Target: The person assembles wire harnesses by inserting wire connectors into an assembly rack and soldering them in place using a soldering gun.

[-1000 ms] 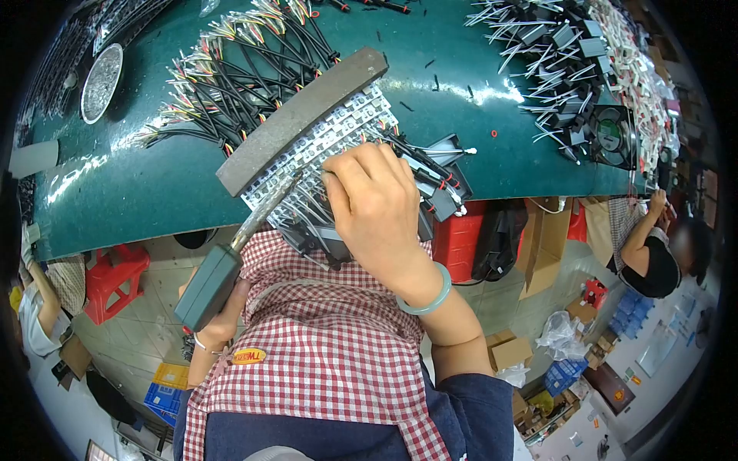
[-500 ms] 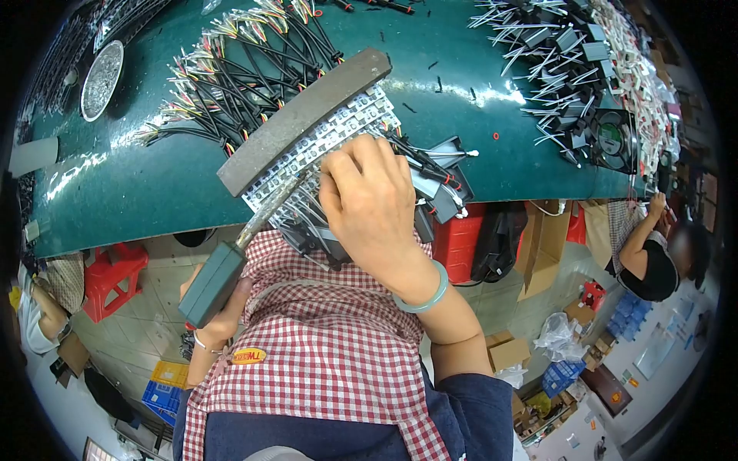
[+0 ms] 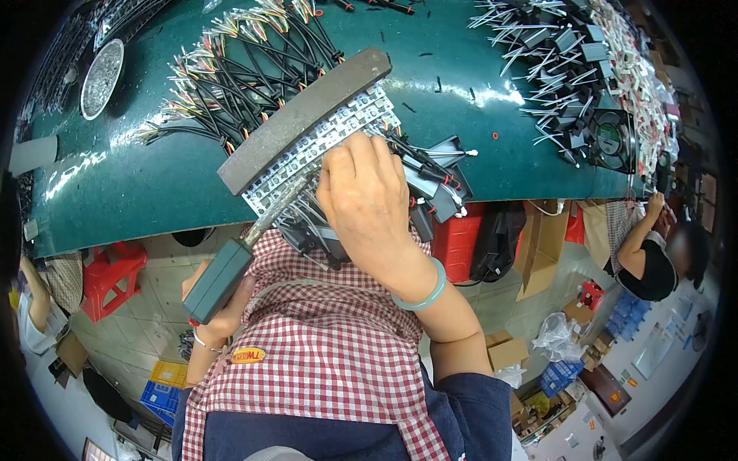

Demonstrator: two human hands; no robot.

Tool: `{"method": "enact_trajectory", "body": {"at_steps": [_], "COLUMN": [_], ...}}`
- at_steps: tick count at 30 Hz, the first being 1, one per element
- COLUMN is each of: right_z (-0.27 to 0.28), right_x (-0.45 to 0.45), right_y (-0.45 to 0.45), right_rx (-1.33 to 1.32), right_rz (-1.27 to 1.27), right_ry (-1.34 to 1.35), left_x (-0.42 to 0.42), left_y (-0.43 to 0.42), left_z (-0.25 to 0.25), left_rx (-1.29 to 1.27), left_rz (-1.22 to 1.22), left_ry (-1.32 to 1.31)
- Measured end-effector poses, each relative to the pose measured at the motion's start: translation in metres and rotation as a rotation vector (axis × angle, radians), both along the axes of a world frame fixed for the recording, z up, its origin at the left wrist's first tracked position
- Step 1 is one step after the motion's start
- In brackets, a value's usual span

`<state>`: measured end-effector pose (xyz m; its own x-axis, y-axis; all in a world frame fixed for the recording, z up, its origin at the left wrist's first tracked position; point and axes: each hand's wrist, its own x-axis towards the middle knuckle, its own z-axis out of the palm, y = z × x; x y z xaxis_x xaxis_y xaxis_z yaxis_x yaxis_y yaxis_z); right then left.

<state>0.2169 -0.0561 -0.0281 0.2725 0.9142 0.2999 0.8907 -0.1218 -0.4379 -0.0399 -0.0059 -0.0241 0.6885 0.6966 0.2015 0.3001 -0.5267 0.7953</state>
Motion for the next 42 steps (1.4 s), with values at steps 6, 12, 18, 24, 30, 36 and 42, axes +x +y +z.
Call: {"method": "enact_trajectory", "body": {"at_steps": [6,12,18,24,30,36,42], "right_z": [-0.003,0.000,0.012,0.013,0.011,0.012,0.011], "right_x": [0.005,0.008,0.010,0.005,0.002,0.001,0.001], "right_y": [-0.002,-0.004,-0.006,-0.007,-0.006,-0.003,-0.002], "right_rx": [0.029,-0.001,-0.050,-0.053,-0.029,-0.069,-0.112], "right_rz": [0.025,0.041,0.038,0.005,-0.015,-0.015,0.007], "right_ry": [0.075,0.135,0.176,0.173,0.127,0.095,0.042], "left_x": [0.001,-0.012,-0.014,-0.015,-0.015,-0.019,-0.022], "left_y": [-0.001,-0.008,-0.010,-0.011,-0.014,-0.011,0.035], "left_z": [0.003,-0.003,-0.008,-0.008,-0.009,-0.012,0.014], "left_rx": [-0.012,-0.047,-0.057,-0.069,-0.083,-0.069,0.031], "left_rz": [0.030,0.108,0.116,0.120,0.141,0.235,0.619], "left_ry": [-0.002,0.067,0.028,0.055,0.057,-0.024,-0.305]}}
